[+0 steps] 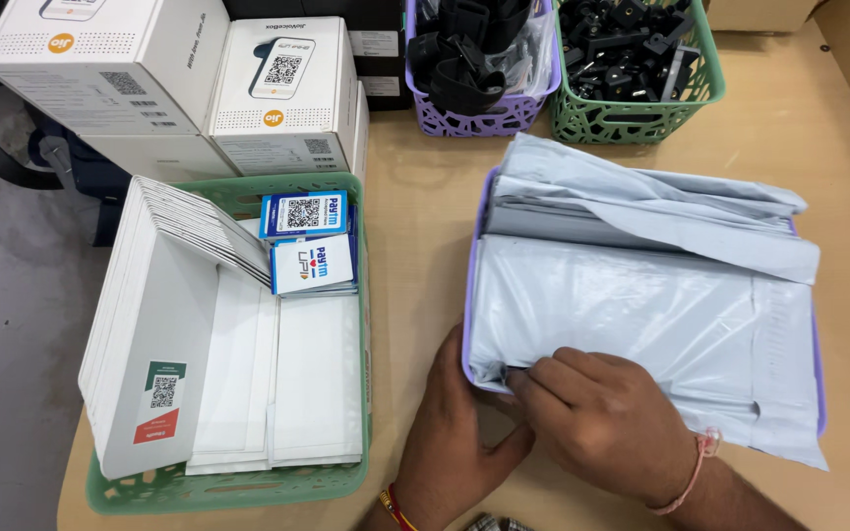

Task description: The person sorts through various payment cards and QR code labels, placing them into a green basket, and then reaches into a purple basket to handle several black straps.

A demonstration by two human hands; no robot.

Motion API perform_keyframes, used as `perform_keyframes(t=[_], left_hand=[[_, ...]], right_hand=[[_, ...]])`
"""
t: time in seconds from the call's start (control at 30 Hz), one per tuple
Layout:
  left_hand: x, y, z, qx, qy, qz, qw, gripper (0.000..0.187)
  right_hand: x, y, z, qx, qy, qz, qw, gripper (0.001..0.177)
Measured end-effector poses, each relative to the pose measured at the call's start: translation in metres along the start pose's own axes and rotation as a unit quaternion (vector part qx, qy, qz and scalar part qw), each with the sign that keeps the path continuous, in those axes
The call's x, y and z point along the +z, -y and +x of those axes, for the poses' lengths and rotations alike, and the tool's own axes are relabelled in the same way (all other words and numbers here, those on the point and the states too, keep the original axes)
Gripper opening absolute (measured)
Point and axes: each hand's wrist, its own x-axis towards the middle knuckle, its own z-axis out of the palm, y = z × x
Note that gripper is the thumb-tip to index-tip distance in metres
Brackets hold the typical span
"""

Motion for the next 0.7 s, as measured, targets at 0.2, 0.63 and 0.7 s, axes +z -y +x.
perform_keyframes(t=[0.2, 0.63, 0.7], left_hand=[[-0.005, 0.006, 0.0, -0.041, -0.041, 0.027, 0.998, 0.105], [0.003, 0.003, 0.001, -0.027, -0.043, 0.018, 0.999, 0.084], [0.006, 0.006, 0.004, -0.028, -0.056, 0.023, 0.998, 0.075]], right_hand=[[-0.045, -0.007, -0.054, 0.156, -0.077, 0.025, 0.984, 0.04], [-0.022, -0.075, -0.132, 0.391, -0.059, 0.04, 0.917, 0.126], [-0.021, -0.078, -0.122, 0.391, -0.075, 0.073, 0.914, 0.121]])
